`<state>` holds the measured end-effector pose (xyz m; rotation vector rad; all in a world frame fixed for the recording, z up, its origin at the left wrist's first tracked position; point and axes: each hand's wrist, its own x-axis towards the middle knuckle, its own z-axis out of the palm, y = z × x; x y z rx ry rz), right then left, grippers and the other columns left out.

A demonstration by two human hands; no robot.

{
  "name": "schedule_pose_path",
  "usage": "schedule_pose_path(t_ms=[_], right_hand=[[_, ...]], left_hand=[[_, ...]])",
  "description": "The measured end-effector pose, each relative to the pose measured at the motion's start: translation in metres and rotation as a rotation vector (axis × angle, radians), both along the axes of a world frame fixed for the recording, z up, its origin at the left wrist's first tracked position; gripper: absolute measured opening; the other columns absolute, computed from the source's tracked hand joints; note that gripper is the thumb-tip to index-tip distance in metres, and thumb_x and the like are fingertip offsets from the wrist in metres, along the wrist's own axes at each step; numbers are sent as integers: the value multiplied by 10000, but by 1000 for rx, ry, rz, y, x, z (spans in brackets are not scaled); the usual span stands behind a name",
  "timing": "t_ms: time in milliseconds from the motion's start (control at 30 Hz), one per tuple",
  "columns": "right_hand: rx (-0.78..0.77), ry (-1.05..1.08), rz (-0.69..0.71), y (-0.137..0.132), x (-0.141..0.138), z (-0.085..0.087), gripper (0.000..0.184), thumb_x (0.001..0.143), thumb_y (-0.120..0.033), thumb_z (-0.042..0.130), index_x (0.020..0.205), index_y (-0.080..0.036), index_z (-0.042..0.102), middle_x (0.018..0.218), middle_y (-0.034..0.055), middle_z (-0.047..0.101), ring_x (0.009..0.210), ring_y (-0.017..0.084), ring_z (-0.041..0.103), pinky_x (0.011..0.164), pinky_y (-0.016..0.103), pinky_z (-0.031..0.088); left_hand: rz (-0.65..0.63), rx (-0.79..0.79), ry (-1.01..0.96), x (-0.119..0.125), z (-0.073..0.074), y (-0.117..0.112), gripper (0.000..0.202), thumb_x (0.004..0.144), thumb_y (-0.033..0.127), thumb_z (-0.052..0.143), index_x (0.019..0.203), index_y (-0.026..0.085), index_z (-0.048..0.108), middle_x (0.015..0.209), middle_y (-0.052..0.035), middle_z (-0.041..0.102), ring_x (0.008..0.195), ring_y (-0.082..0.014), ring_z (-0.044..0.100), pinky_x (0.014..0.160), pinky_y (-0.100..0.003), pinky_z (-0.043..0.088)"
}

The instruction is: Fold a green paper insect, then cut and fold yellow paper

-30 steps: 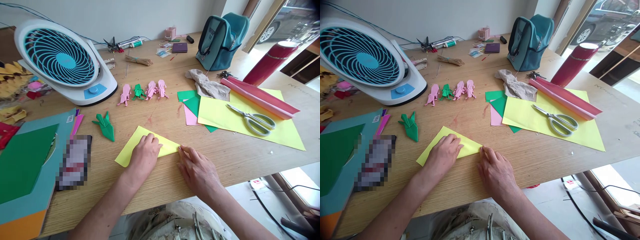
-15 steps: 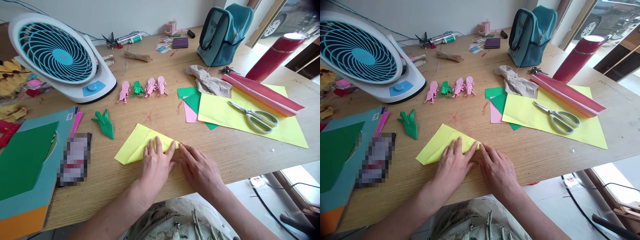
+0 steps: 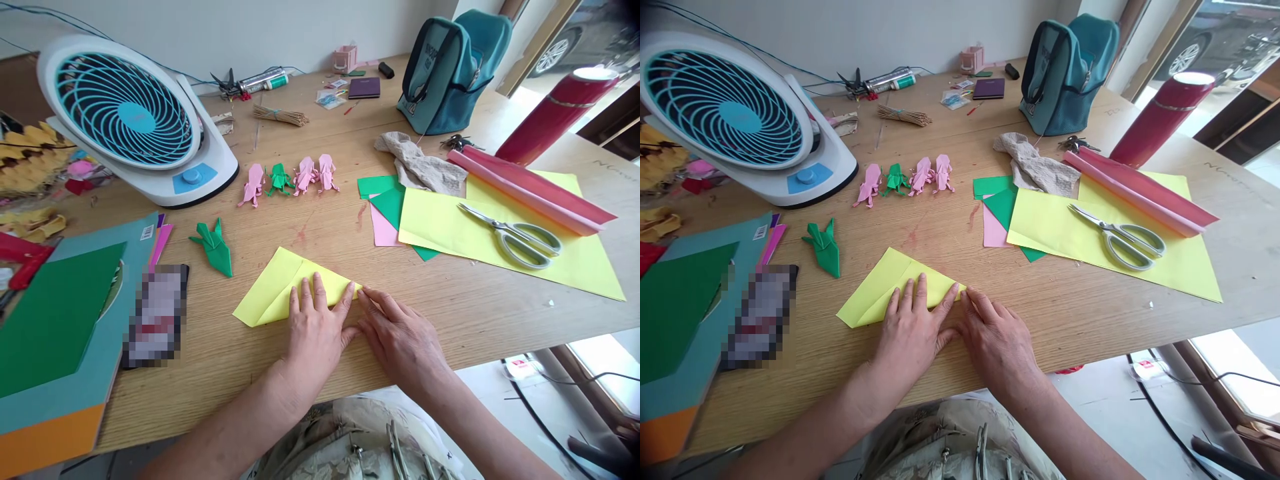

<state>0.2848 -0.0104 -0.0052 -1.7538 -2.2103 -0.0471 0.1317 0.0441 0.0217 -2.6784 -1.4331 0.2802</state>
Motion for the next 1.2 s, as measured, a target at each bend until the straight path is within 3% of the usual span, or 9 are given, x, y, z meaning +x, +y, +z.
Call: schedule_pose_path(t_ms=[300, 567, 900, 1033, 1200], right_hand=[[-44, -37, -51, 0, -2, -2, 371, 1008, -263, 443, 1306, -118, 609, 1306, 131, 642, 912, 221, 701, 764, 352, 594], [-75, -91, -55, 0, -2, 1, 373, 1017, -262, 411, 1313, -149, 607, 1314, 124, 635, 899, 204, 701, 754, 321, 578], [-186, -124, -46, 0, -1, 7, 363, 1005, -254, 448, 1325, -176, 599, 1370, 124, 595, 963, 216, 693, 790, 338, 581], [-225, -160, -17, 2, 0, 11, 377, 1002, -269, 443, 1349, -209, 579, 1398, 117, 578, 959, 219, 695, 738, 337, 587], [-257, -154, -17, 3, 1, 16, 427, 986, -271, 483, 1411, -255, 511, 1421, 116, 558, 951, 218, 699, 754, 335, 582]], left_hand=[[39, -9, -32, -1, -4, -2, 741, 860, 567, 596, 1517, 420, 288, 1531, -222, 398, 1370, -471, 417, 1029, -575, 426], [26, -30, -45, -2, 1, -2, 682, 893, 555, 553, 1515, 421, 308, 1600, -70, 337, 1362, -483, 402, 1014, -604, 436], [49, -35, -36, -1, -2, -5, 764, 860, 634, 542, 1531, 405, 259, 1605, -142, 302, 1395, -507, 345, 1039, -630, 387], [33, -40, -55, -1, -1, -4, 823, 829, 690, 530, 1539, 386, 247, 1607, -161, 287, 1392, -527, 333, 1048, -654, 353], [29, -47, -49, -1, 0, -4, 829, 838, 652, 568, 1544, 369, 241, 1604, -167, 291, 1396, -513, 340, 1062, -648, 334]])
